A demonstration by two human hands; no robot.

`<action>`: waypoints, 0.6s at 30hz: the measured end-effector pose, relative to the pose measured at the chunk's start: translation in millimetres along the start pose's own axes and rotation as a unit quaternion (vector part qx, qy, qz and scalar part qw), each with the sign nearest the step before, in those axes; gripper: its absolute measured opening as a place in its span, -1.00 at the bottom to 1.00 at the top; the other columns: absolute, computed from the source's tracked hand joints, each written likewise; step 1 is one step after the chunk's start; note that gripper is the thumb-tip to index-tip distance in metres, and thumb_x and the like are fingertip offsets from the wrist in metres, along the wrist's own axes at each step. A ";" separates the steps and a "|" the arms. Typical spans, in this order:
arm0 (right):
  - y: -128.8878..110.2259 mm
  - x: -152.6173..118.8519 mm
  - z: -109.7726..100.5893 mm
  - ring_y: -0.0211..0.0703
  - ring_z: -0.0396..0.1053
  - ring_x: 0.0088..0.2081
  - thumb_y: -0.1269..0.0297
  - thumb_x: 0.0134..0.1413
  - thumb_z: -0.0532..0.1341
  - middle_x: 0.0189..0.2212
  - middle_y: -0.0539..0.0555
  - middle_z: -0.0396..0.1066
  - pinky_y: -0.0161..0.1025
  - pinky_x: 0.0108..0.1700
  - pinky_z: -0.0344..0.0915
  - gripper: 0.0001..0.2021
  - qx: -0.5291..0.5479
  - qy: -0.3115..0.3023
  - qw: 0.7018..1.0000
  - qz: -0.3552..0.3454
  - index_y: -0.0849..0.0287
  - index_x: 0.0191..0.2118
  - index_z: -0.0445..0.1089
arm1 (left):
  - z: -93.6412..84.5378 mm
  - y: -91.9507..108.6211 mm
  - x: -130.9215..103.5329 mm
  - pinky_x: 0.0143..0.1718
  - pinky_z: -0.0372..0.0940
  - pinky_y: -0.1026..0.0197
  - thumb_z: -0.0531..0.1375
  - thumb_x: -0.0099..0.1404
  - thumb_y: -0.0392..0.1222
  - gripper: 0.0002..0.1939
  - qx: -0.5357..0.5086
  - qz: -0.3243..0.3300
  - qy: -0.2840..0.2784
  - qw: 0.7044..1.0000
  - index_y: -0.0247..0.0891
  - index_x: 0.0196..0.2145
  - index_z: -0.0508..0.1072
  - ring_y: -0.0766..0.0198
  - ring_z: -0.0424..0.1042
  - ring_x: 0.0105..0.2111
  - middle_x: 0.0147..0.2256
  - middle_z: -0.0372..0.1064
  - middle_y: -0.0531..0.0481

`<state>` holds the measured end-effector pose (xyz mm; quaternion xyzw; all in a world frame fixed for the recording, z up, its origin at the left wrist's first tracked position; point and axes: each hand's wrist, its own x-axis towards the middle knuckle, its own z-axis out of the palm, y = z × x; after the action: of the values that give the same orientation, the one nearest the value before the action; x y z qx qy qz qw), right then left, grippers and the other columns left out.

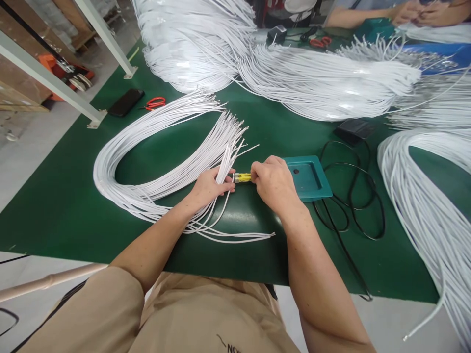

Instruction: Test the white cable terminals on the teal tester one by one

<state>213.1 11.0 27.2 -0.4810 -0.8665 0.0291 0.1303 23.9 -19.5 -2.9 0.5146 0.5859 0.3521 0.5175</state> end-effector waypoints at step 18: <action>-42.1 -5.7 -11.4 -0.04 0.31 -0.21 0.32 0.25 0.02 -0.32 0.19 0.45 -0.09 -0.11 0.18 -0.74 0.057 0.028 0.994 -0.088 0.22 -0.30 0.45 | -18.1 5.3 1.6 -0.32 0.32 0.26 0.36 -0.01 -0.17 -0.57 -0.114 0.022 -0.001 0.993 -0.25 -0.14 0.46 0.28 0.47 -0.33 -0.19 0.46 -0.05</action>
<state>184.0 -17.2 44.4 -0.3949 -0.8986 0.0530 0.1836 7.7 -14.6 5.7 0.4654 0.5297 0.4277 0.5656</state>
